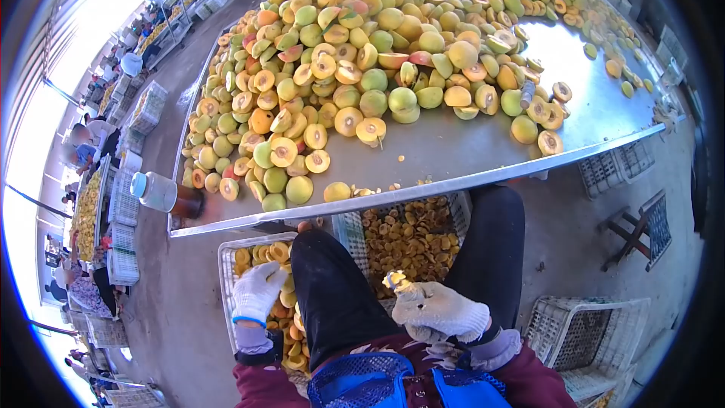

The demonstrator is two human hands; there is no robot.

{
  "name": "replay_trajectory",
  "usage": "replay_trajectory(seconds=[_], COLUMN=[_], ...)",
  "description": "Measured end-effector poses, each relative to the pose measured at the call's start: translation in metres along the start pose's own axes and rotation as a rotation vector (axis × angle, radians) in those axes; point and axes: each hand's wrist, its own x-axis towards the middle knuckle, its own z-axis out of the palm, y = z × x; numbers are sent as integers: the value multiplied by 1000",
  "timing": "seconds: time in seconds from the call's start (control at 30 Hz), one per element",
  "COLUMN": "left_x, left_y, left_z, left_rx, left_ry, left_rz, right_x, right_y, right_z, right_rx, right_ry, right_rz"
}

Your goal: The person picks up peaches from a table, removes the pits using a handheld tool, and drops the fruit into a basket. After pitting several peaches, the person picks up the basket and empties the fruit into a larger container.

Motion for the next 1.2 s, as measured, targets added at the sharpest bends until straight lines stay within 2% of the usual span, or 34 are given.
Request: replay_trajectory(seconds=[0.07,0.13,0.17,0.23,0.27,0.3,0.37,0.47,0.5,0.53,0.57,0.6,0.63,0.67,0.73,0.77,0.83,0.87,0.9,0.93,0.97,1.03,1.2], left_x=[14,41,57,90,111,136,167,188,185,176,168,167,153,134,95,71,47,45,45,45,42,35,22], left_y=[43,64,84,120,129,133,151,151,151,149,146,135,143,151,175,182,186,184,182,181,182,188,201], left_z=[-31,-18,-19,-33,-27,-18,-18,-13,-16,-20,-21,-5,-11,-19,-29,-26,-20,-17,-11,-9,-9,-7,-2], left_rx=[105,-497,-633,-360,-203,-43,124,165,169,-101,-369,-649,-953,-1257,-1567,-1559,-1215,-1217,-1456,-1691,-1689,-1780,-1851], left_ry=[352,393,336,200,91,-114,-327,-426,-429,-386,-339,-272,-306,-342,-516,-554,-569,-565,-581,-588,-586,-565,-529], left_rz=[294,172,115,168,105,55,-53,29,32,70,109,138,80,10,31,169,244,236,103,-31,-31,-64,10], right_x=[2,1,2,3,2,-1,-2,1,2,4,5,6,6,7,8,7,4,4,3,1,0,-1,4], right_y=[-9,-14,-15,-13,-16,-20,-18,-8,-10,-11,-12,-11,-10,-11,-20,-23,-27,-19,-15,-12,-11,-9,1], right_z=[7,11,11,11,11,12,10,5,5,6,7,7,7,9,13,15,20,22,21,20,19,18,21], right_rx=[-32,-72,-78,-105,-103,-93,-68,-12,-217,-426,-422,-613,-800,-789,-936,-933,-1029,-994,-996,-928,-854,-819,-900], right_ry=[8,3,4,81,85,97,120,125,215,303,303,389,477,481,542,543,539,606,599,677,754,757,746], right_rz=[39,80,83,70,69,83,91,25,31,38,36,-35,-99,-88,34,41,-15,-143,-143,-233,-320,-330,-403])
